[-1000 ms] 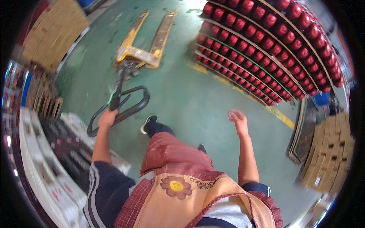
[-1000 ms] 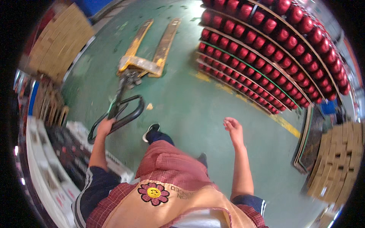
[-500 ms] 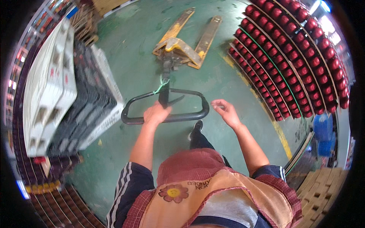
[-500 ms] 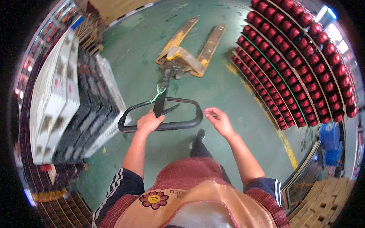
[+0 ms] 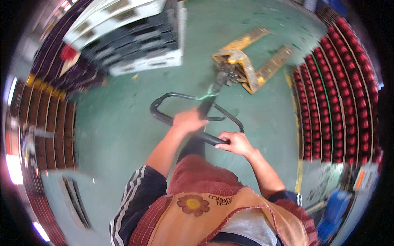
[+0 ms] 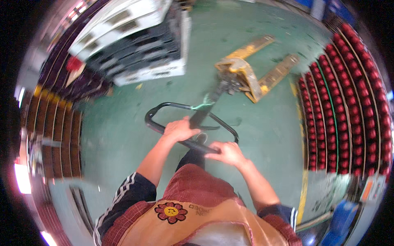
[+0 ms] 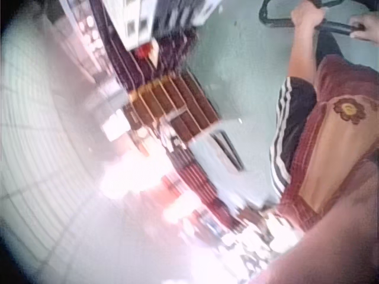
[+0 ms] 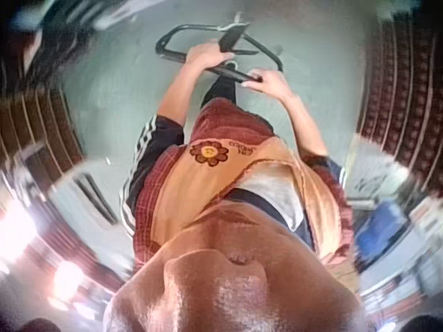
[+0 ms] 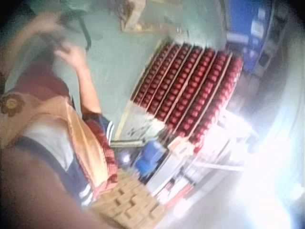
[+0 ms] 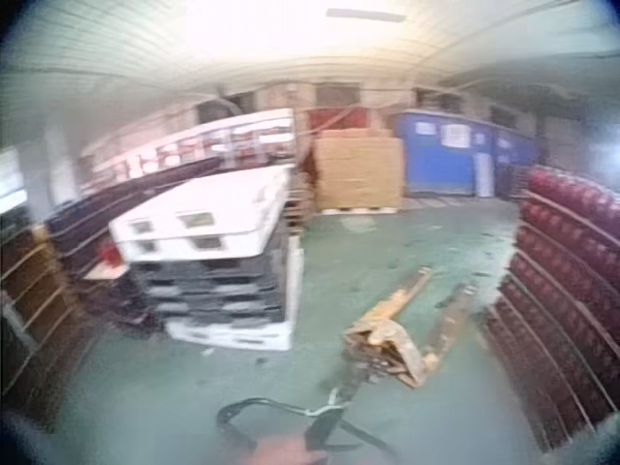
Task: The person moves a pallet jack to transport a stack of red cylinders, then manually picks up and places red cylinders onto a metal rack. The person also handles a white bucket and a blue cloth while arranging the cylinders.
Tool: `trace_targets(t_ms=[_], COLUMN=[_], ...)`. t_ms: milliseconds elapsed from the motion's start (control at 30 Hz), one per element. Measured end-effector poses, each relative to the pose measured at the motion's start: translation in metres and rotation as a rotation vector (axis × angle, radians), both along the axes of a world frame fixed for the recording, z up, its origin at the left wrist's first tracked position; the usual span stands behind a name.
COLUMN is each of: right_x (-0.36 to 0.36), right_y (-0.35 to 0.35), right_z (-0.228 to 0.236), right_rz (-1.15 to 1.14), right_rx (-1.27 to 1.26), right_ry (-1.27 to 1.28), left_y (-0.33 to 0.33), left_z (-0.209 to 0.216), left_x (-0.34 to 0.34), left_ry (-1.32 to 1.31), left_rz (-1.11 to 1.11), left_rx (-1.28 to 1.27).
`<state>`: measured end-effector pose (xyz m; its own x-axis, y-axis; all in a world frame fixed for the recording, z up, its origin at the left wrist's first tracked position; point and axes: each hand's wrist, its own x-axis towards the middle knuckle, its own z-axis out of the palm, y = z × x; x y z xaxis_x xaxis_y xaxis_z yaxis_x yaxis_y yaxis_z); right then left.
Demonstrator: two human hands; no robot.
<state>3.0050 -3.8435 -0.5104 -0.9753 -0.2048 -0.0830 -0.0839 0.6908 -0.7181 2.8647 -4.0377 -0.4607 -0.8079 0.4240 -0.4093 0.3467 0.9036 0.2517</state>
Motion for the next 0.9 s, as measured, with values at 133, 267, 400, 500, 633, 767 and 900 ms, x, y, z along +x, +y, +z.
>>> trace_targets(t_ms=[133, 267, 400, 500, 633, 767, 900], right_x=[0.102, 0.186, 0.265, 0.33, 0.39, 0.424, 0.318], right_y=[-0.052, -0.091, -0.123, -0.154, -0.187, -0.233, -0.327], right_z=[0.018, 0.037, 0.046, 0.054, 0.075, 0.1, 0.093], right_rz=[-0.073, -0.116, -0.315, -0.582, -0.643, -0.892, -0.872], right_rx=[-0.116, -0.163, -0.226, -0.276, -0.337, -0.688, -0.655], right_ry=[-0.019, 0.015, 0.229, 0.287, 0.561, 0.542, 0.694], left_y=[-0.059, -0.125, -0.205, -0.259, -0.319, -0.368, -0.45], left_z=[0.002, 0.038, 0.077, 0.095, 0.129, 0.143, 0.145], left_x=[0.102, 0.181, 0.232, 0.281, 0.324, 0.353, 0.242], left_ry=[-0.06, -0.133, -0.141, -0.009, 0.06, 0.04, 0.027], left_rz=[0.003, -0.207, -0.538, -0.691, -0.767, -0.679, -0.761], left_rx=[0.07, 0.106, 0.12, 0.059, 0.171, 0.277, 0.409])
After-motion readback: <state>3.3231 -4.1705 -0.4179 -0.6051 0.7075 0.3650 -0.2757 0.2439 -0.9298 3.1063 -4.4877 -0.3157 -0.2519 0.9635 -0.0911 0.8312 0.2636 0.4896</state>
